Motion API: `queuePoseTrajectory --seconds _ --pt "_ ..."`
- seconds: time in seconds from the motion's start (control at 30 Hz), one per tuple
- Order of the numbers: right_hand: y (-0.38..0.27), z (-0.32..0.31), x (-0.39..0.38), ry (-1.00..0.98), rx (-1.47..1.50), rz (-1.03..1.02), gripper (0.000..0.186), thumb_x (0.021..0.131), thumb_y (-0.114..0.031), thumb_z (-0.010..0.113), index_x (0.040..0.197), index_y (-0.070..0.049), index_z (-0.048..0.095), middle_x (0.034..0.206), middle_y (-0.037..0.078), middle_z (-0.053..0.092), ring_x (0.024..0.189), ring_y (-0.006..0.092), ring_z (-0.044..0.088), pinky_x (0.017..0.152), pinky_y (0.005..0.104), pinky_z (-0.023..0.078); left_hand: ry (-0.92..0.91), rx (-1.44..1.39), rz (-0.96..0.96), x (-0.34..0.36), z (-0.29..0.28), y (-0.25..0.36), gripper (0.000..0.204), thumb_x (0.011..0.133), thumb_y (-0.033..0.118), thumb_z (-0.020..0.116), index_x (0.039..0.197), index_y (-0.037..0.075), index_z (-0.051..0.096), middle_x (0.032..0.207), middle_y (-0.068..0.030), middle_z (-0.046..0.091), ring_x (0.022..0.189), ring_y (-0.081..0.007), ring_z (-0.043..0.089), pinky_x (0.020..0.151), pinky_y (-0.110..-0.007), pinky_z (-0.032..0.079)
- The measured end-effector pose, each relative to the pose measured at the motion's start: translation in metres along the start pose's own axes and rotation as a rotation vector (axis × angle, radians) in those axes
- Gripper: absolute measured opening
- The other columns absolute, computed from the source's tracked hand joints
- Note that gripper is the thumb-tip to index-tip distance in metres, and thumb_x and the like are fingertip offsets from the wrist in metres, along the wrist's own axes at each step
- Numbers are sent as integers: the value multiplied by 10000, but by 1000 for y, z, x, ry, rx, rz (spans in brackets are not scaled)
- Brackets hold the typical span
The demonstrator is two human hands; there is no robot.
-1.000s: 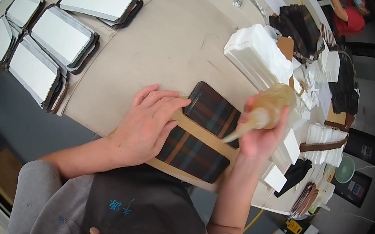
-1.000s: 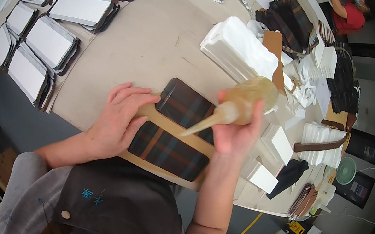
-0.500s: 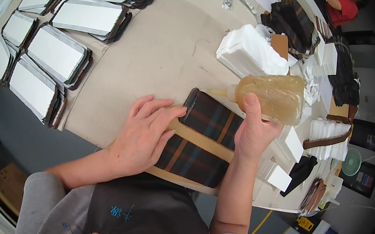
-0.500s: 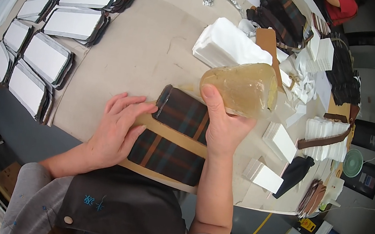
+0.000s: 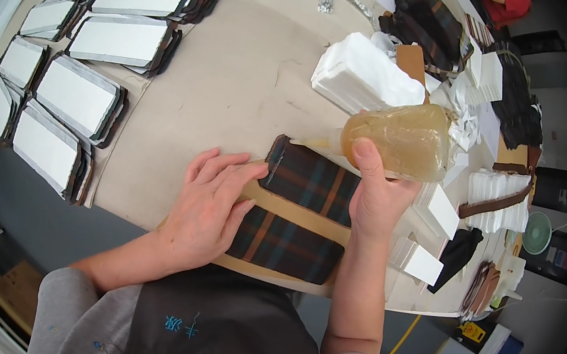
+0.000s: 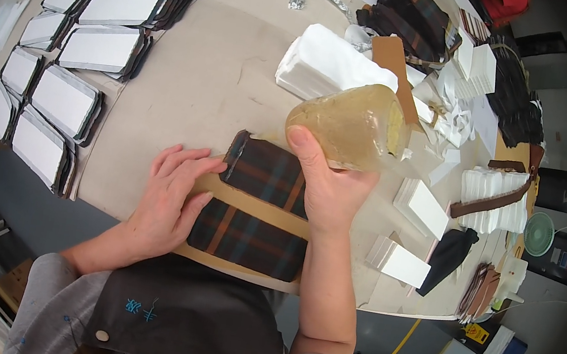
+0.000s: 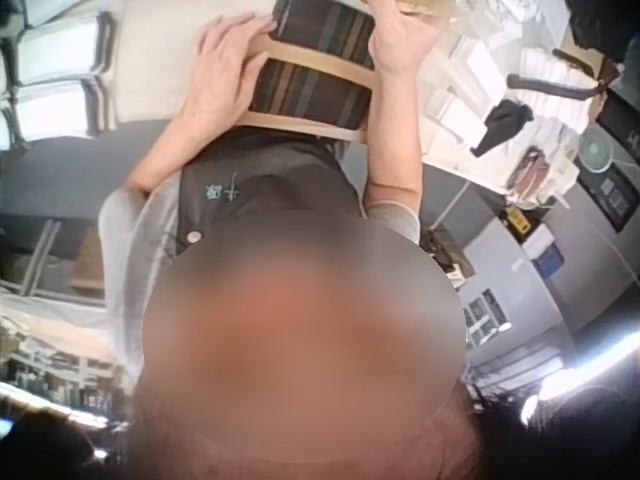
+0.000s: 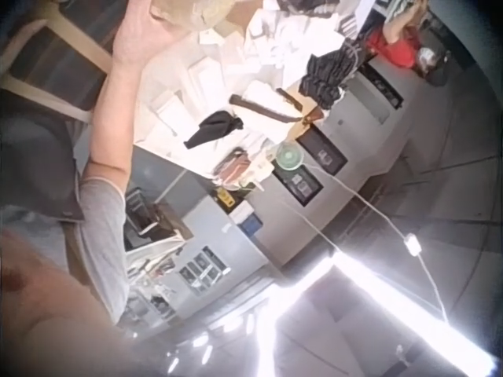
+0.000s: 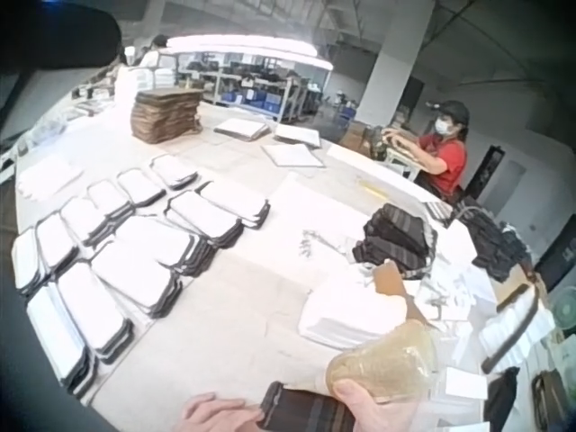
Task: The recorder applies glue to leather components and assembles them into small cases or covers.
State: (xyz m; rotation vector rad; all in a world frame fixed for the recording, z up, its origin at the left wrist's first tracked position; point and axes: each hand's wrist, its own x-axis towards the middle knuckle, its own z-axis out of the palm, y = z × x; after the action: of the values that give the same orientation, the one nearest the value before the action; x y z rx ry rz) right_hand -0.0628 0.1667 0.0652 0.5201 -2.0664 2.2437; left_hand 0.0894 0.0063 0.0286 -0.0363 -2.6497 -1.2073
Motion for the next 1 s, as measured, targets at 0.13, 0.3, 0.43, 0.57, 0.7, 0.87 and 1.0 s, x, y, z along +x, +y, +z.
queuePoseTrajectory --seconds 0.13,0.3,0.43,0.57,0.7,0.87,1.0 --pt "-2 -7 1 19 13 21 416 764 -52 844 1117 -13 627 1047 52 660 934 140 628 843 288 505 -3 3 -10 1 0 0 494 869 -10 584 1345 37 461 1250 -91 630 1256 -334 497 1119 -522 270" --pt "-5 -29 1 76 -18 5 427 769 -80 848 1124 -13 620 1035 57 661 937 150 632 855 297 504 -4 -8 -15 0 0 1 515 866 -16 579 1363 28 448 1264 -94 635 1263 -333 491 1123 -523 261" --pt "-7 -42 0 76 -56 -13 436 768 -91 850 1127 -12 616 1036 64 661 937 156 636 853 295 505 1 -21 -14 -1 1 -1 539 861 -26 573 1381 14 435 1279 -109 635 1272 -327 485 1124 -522 258" --pt "-10 -60 -1 101 -110 -29 446 760 -98 855 1124 -7 616 1021 66 664 927 152 634 850 294 505 -13 2 -4 0 -1 3 533 871 -1 588 1381 33 440 1280 -95 621 1268 -318 486 1127 -516 263" --pt "-14 -75 -2 111 -123 -52 443 753 -85 857 1117 -3 618 1017 66 664 910 146 632 832 287 506 -50 30 148 10 -4 22 479 822 -6 601 1297 20 538 1329 -114 590 1311 -306 467 1114 -476 315" --pt "-10 -71 -5 124 -107 -53 424 751 -65 856 1100 0 625 1001 58 670 882 144 636 799 273 510 -344 89 445 37 34 43 444 831 53 612 1265 -33 580 1428 -159 501 1357 -298 444 1105 -441 369" --pt "-17 -85 -6 123 -133 -75 406 756 -68 855 1087 -3 631 978 48 674 870 140 636 790 271 512 -376 286 460 44 53 46 433 886 154 627 1284 -9 579 1416 -141 516 1325 -292 462 1102 -439 372"
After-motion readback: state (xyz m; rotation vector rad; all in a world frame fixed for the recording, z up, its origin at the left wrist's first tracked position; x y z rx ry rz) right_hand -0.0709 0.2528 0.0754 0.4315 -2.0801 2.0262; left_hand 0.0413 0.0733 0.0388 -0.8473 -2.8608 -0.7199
